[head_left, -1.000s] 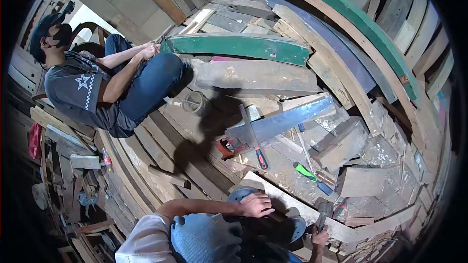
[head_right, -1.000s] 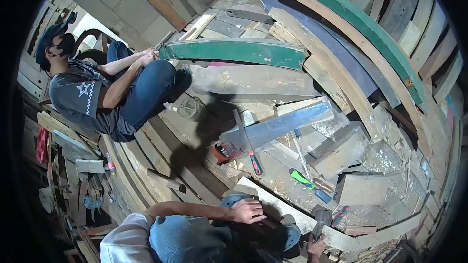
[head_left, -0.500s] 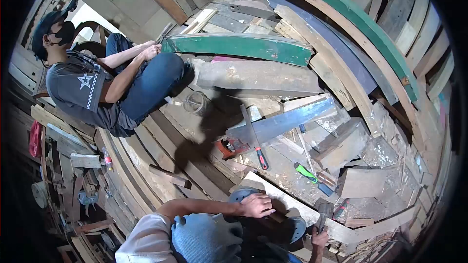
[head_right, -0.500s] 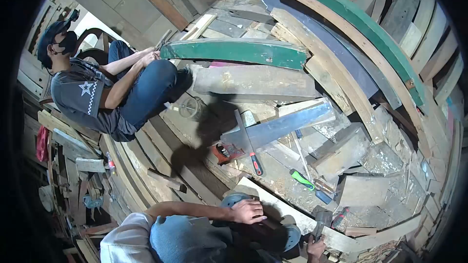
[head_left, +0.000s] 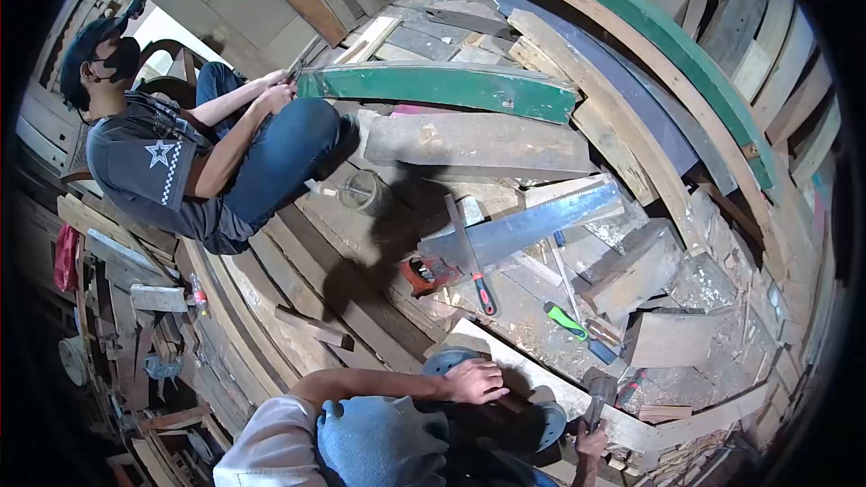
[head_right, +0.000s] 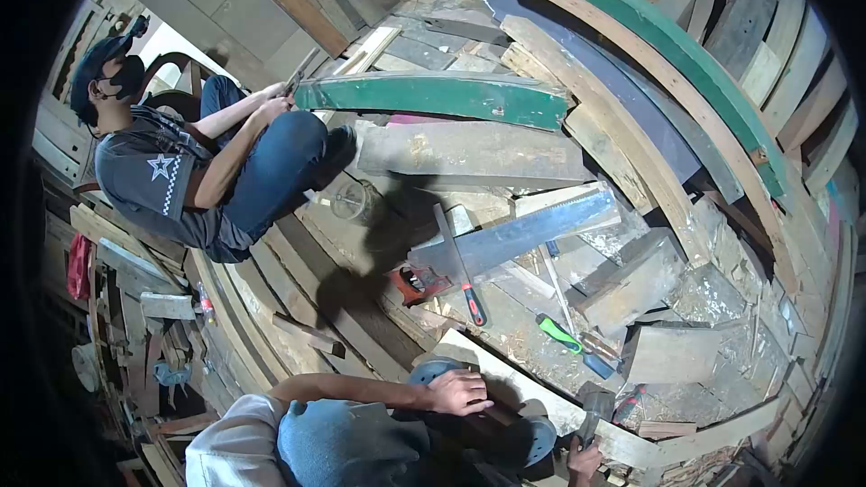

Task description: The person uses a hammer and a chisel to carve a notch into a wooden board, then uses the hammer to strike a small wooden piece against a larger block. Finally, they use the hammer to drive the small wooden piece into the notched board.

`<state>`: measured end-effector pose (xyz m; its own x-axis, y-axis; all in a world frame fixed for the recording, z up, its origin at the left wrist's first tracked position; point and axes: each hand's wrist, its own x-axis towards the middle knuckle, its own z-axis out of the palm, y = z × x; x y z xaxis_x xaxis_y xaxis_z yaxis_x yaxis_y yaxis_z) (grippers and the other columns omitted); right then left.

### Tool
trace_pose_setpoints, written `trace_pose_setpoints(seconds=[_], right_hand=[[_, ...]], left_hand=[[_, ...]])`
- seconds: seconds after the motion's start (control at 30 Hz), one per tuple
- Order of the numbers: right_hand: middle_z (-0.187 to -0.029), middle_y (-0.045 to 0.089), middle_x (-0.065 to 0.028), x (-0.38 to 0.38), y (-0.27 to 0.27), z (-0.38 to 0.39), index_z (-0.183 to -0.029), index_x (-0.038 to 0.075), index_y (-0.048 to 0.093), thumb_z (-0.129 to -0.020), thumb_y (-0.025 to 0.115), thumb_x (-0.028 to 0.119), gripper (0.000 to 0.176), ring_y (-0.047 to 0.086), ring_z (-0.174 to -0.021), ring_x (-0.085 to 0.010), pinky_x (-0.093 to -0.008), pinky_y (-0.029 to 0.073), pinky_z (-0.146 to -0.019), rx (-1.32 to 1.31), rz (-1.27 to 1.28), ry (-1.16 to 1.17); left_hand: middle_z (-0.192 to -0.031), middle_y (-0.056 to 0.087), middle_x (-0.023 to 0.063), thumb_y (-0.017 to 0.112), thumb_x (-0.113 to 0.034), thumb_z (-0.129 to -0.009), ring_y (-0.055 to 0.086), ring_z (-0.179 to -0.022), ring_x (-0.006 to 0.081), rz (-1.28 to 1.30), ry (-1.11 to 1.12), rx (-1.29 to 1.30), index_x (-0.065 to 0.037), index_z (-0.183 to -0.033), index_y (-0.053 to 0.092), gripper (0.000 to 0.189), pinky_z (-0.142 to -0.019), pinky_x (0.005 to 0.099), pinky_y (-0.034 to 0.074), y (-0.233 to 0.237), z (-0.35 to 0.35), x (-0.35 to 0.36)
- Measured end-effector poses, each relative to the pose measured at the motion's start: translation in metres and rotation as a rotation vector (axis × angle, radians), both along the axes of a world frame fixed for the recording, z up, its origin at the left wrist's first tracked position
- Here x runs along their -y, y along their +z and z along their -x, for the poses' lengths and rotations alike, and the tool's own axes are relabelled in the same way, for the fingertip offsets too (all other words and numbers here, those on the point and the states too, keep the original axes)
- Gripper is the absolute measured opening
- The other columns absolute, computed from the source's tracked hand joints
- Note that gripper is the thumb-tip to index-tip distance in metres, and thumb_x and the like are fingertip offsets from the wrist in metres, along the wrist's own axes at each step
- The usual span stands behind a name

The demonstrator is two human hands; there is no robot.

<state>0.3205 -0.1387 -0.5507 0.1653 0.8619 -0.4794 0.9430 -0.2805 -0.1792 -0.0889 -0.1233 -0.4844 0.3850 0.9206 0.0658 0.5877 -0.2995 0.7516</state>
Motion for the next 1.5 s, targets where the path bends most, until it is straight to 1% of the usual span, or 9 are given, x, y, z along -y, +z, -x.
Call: trace_pose_setpoints(seconds=[0.17,0.3,0.37,0.6,0.67,0.7,0.77,1.17,1.5], right_hand=[[-0.074,0.061,-0.0322,0.006,-0.006,-0.004,-0.122,-0.007,0.049,-0.078,0.067,0.039,0.066,0.061,-0.076,-0.05,-0.0526,0.048,-0.07,0.04,-0.05,0.057],[-0.076,0.06,-0.0335,0.005,-0.002,0.0,-0.121,-0.009,0.049,-0.079,0.067,0.039,0.067,0.06,-0.075,-0.0505,-0.0532,0.048,-0.07,0.07,-0.073,0.061],[-0.076,0.06,-0.0336,0.004,-0.001,-0.001,-0.121,-0.01,0.049,-0.079,0.066,0.039,0.067,0.06,-0.075,-0.05,-0.0533,0.048,-0.069,0.061,-0.062,0.057],[-0.068,0.06,-0.0315,0.002,0.0,0.0,-0.117,-0.011,0.05,-0.077,0.068,0.037,0.066,0.06,-0.067,-0.0499,-0.0529,0.048,-0.063,-0.02,-0.121,0.061],[-0.085,0.062,-0.0326,0.001,0.003,0.0,-0.125,-0.009,0.045,-0.078,0.069,0.039,0.07,0.06,-0.083,-0.0502,-0.0519,0.048,-0.075,-0.002,0.024,0.013],[-0.085,0.062,-0.0326,0.003,-0.002,-0.003,-0.125,-0.009,0.045,-0.078,0.069,0.039,0.07,0.06,-0.083,-0.0502,-0.0519,0.048,-0.075,-0.002,0.024,0.013],[-0.067,0.059,-0.0329,0.01,-0.012,-0.007,-0.112,-0.016,0.052,-0.077,0.067,0.037,0.065,0.06,-0.067,-0.0499,-0.0522,0.048,-0.064,0.008,-0.196,0.11],[-0.072,0.06,-0.0344,-0.009,0.019,0.014,-0.12,-0.014,0.047,-0.078,0.066,0.039,0.071,0.061,-0.072,-0.0501,-0.0529,0.048,-0.068,0.004,0.007,0.01],[-0.07,0.06,-0.0315,0.001,0.0,0.0,-0.118,-0.013,0.048,-0.079,0.067,0.034,0.064,0.06,-0.07,-0.0497,-0.0518,0.048,-0.06,-0.053,-0.102,0.074]], left_hand=[[-0.074,0.058,0.0074,0.064,-0.026,-0.084,0.058,-0.071,0.0237,-0.066,0.016,0.013,-0.006,-0.072,0.061,0.023,-0.065,0.0339,0.049,0.003,0.001,-0.003],[-0.074,0.058,0.0074,0.064,-0.026,-0.084,0.058,-0.071,0.0236,-0.049,0.01,-0.004,-0.006,-0.072,0.061,0.023,-0.065,0.0337,0.049,0.002,0.0,-0.002],[-0.077,0.057,0.009,0.059,-0.029,-0.087,0.057,-0.075,0.0253,-0.007,0.013,0.011,-0.004,-0.074,0.062,0.028,-0.071,0.0355,0.049,0.003,0.0,-0.001],[-0.076,0.057,0.0088,0.059,-0.028,-0.087,0.057,-0.074,0.0249,-0.033,0.019,0.017,-0.004,-0.073,0.061,0.027,-0.07,0.0354,0.049,0.001,0.0,-0.001],[-0.074,0.058,0.0076,0.063,-0.026,-0.085,0.057,-0.071,0.0236,-0.049,0.006,-0.004,-0.006,-0.073,0.061,0.024,-0.066,0.0334,0.049,0.0,0.0,-0.001],[-0.074,0.058,0.0076,0.063,-0.026,-0.085,0.057,-0.071,0.0236,-0.048,0.007,-0.004,-0.006,-0.073,0.061,0.024,-0.066,0.0334,0.049,-0.001,0.0,-0.001],[-0.074,0.057,0.0077,0.063,-0.026,-0.085,0.057,-0.071,0.0238,-0.063,0.012,0.012,-0.006,-0.073,0.061,0.024,-0.066,0.0334,0.048,-0.001,0.0,-0.001],[-0.076,0.057,0.0074,0.062,-0.028,-0.085,0.057,-0.072,0.0241,-0.041,0.011,-0.012,-0.006,-0.073,0.061,0.026,-0.067,0.0342,0.049,0.0,0.001,-0.001],[-0.074,0.057,0.0078,0.062,-0.028,-0.085,0.057,-0.072,0.0244,-0.033,0.006,0.002,-0.006,-0.073,0.061,0.025,-0.067,0.0342,0.048,0.0,0.001,-0.003]])
